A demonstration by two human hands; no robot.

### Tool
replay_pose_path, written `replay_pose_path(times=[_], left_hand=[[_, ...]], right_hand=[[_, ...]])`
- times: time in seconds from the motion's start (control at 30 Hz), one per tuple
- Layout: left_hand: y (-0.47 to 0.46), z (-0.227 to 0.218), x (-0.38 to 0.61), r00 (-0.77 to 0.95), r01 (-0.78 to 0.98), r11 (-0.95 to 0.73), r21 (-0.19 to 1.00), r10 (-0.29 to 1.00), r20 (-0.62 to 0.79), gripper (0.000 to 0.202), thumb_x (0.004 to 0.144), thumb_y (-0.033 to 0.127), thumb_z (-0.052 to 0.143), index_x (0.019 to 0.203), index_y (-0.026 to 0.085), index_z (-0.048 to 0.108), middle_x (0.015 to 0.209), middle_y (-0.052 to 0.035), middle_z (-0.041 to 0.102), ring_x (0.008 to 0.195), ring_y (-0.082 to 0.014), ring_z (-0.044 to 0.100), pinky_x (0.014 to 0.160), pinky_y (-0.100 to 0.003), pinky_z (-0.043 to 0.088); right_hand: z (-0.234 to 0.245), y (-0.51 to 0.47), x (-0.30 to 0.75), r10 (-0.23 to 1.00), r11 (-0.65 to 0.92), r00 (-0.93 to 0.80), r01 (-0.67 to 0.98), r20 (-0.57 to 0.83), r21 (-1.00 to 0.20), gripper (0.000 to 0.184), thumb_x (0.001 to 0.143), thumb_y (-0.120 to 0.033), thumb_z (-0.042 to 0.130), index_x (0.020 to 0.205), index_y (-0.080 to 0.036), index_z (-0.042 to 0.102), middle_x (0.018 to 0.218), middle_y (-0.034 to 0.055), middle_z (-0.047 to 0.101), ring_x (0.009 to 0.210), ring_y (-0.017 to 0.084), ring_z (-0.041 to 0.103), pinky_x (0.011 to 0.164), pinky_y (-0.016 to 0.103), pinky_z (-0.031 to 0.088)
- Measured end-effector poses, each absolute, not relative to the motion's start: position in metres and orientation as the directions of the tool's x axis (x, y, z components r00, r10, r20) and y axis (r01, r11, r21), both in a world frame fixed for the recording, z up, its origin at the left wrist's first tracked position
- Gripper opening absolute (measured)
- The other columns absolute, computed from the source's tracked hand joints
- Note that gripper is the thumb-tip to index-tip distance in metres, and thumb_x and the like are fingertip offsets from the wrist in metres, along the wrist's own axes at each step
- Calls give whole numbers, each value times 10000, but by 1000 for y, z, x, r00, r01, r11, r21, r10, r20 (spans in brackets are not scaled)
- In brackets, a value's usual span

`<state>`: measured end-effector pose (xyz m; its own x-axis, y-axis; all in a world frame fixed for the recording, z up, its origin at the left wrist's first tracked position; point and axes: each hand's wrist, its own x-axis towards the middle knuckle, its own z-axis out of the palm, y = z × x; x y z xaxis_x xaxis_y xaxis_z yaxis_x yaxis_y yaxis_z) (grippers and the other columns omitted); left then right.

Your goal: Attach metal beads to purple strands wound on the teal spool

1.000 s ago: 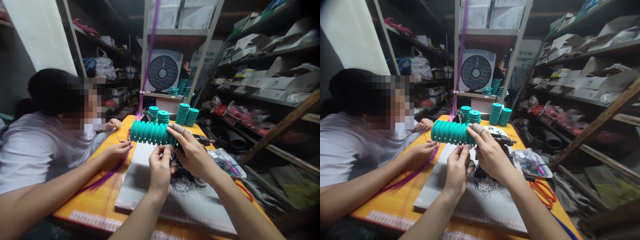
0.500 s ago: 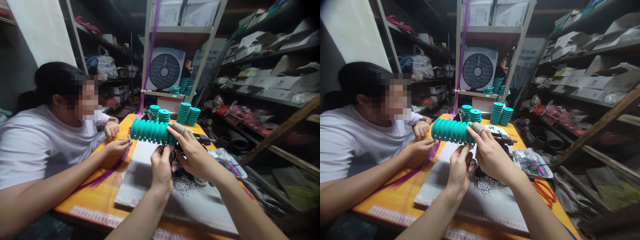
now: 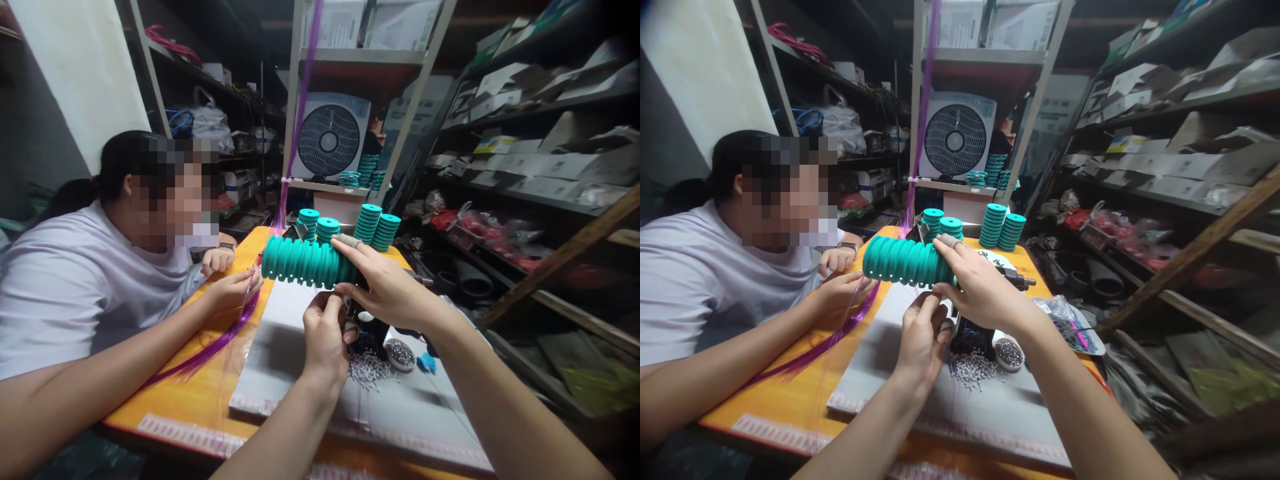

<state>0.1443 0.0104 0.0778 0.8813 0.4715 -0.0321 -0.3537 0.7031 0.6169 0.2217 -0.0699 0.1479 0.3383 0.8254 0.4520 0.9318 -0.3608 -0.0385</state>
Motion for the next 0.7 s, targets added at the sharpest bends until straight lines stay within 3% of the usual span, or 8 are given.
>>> replay_pose_path(times=[0.2, 0.37, 0.43, 0.5, 0.6, 0.7], left_hand=[[12, 77, 144, 901, -330, 721, 609, 434, -25, 127, 778, 209, 594, 737, 152, 487, 528, 97, 281, 415, -20, 261, 338, -117, 218], [15, 70, 143, 901, -349, 726, 592, 435, -2, 208, 853, 320, 576, 751, 156, 497, 548, 94, 224, 448, -37, 225, 363, -131, 260], [15, 65, 139, 901, -342, 712, 613, 434, -1, 241, 875, 373, 561, 798, 145, 548, 564, 85, 272, 449, -37, 241, 380, -145, 300], [16, 60, 132, 899, -343, 679, 649, 438, 17, 283, 875, 417, 567, 879, 136, 606, 643, 45, 436, 485, -44, 359, 438, -172, 390], [17, 53, 117, 894, -347, 621, 703, 446, 48, 328, 871, 443, 579, 994, 149, 655, 977, -61, 631, 750, -110, 584, 645, -228, 506], [21, 47, 100, 875, -360, 547, 756, 478, 72, 341, 891, 439, 559, 1061, 164, 668, 1164, -99, 642, 1025, -161, 599, 845, -251, 487]], right_hand=[[149, -71, 233, 852, -347, 287, 936, 438, 64, 684, 890, -308, 572, 1485, -151, 273, 1483, 137, 384, 1362, 261, 380, 1106, 434, 405], [150, -71, 232, 872, -316, 242, 942, 425, 113, 640, 933, -300, 485, 1498, -142, 230, 1454, 168, 396, 1334, 283, 385, 1061, 456, 433], [150, -70, 230, 875, -323, 252, 940, 414, 109, 660, 929, -303, 497, 1506, -156, 212, 1435, 168, 411, 1308, 289, 408, 1035, 461, 450], [149, -70, 228, 867, -338, 267, 936, 421, 101, 674, 920, -317, 522, 1505, -175, 219, 1417, 163, 430, 1279, 294, 440, 1009, 473, 464], [150, -71, 228, 850, -341, 283, 939, 444, 54, 662, 901, -331, 559, 1485, -199, 276, 1411, 141, 446, 1275, 286, 458, 1017, 475, 458], [157, -72, 232, 866, -286, 284, 957, 411, -59, 631, 902, -365, 551, 1467, -206, 319, 1441, 122, 429, 1321, 266, 429, 1074, 468, 412]])
